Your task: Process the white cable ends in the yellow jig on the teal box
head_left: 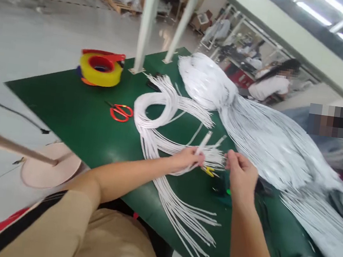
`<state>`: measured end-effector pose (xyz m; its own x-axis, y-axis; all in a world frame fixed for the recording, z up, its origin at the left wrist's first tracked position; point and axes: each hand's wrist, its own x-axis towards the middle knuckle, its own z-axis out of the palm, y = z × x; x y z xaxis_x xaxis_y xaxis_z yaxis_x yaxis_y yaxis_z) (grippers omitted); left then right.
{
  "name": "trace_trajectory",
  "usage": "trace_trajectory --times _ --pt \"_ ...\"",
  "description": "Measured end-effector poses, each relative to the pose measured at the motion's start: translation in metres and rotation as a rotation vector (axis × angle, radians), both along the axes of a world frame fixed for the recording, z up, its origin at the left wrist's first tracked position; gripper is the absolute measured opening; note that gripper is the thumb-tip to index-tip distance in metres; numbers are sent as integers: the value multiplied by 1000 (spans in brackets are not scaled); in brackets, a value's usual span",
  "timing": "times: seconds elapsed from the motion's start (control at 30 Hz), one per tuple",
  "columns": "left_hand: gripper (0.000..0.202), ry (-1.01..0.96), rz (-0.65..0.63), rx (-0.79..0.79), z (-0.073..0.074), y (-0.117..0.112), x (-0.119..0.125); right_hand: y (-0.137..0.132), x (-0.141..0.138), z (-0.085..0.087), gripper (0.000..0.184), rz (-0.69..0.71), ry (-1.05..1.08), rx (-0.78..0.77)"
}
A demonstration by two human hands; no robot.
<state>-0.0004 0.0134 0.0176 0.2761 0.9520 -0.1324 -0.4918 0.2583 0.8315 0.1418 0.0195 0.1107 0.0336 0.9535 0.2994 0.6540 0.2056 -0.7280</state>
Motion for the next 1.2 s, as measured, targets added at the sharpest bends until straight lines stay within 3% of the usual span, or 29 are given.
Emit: trace_trajectory --times 0.1,0.17,0.23,0.4,0.53,0.63,0.73,0.83,0.97,1.2 --pt "15 54 26 88 8 -6 2 -12 27 -17 37 -44 311 -198" --pt "20 152 21 158 14 -11 5 -12 33 -25 43 28 512 -309" --pt "22 279 1 217 20 -16 7 -8 33 -30 42 99 663 -323" --pt "25 513 -42 268 30 -14 5 -2 29 -36 26 142 794 -240" --pt "35 372 -131 158 34 2 6 -9 25 -44 25 144 820 -324" --pt "38 359 -158 163 31 8 14 -11 24 -49 28 180 916 -411" --pt "37 453 -153 258 24 4 19 -9 27 -54 28 149 989 -353" --pt "34 479 -124 247 16 -2 20 -6 29 -61 28 115 990 -329" --pt "33 348 -64 170 7 -9 20 -8 25 -73 26 119 977 -396" --pt "38 203 3 162 -4 -11 22 -12 21 -84 22 281 1128 -551"
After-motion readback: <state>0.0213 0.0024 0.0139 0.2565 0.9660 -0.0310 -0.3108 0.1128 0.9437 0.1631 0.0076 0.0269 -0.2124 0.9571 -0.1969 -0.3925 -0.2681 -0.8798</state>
